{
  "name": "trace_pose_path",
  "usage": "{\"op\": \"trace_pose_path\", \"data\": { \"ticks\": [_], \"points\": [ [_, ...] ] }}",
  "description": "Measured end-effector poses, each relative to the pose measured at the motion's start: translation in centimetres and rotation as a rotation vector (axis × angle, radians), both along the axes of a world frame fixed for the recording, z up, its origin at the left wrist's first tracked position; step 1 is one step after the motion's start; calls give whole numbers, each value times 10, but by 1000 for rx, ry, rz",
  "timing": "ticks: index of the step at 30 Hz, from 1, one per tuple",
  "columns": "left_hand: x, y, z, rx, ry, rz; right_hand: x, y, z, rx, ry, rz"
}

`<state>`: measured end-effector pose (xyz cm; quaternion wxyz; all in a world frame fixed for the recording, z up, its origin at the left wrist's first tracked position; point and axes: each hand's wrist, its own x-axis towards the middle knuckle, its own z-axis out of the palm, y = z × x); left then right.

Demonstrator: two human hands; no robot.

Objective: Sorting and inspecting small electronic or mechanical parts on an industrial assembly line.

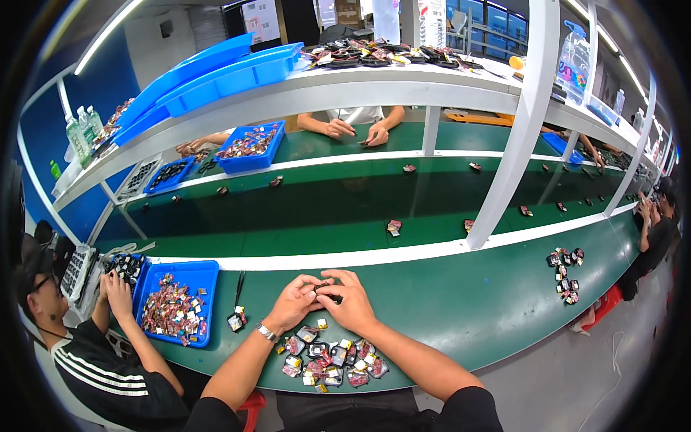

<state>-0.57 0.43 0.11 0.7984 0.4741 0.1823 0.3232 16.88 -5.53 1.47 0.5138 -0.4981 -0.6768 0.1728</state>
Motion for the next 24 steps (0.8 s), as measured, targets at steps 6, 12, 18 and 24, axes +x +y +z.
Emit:
{"op": "trace_pose_path", "data": {
  "ticks": [6, 12, 18, 24],
  "points": [
    [-6, 1, -3, -13, -158, -8, -4, -11, 27, 168, -133, 5],
    [-3, 1, -7, 2, -163, -19, -7, -11, 21, 186, -68, -59],
    [-3, -2, -13, 42, -160, 24, -9, -8, 18, 156, -6, -11],
    [3, -4, -1, 27, -146, 42, -2, -11, 21, 164, -83, -19]
  ]
}}
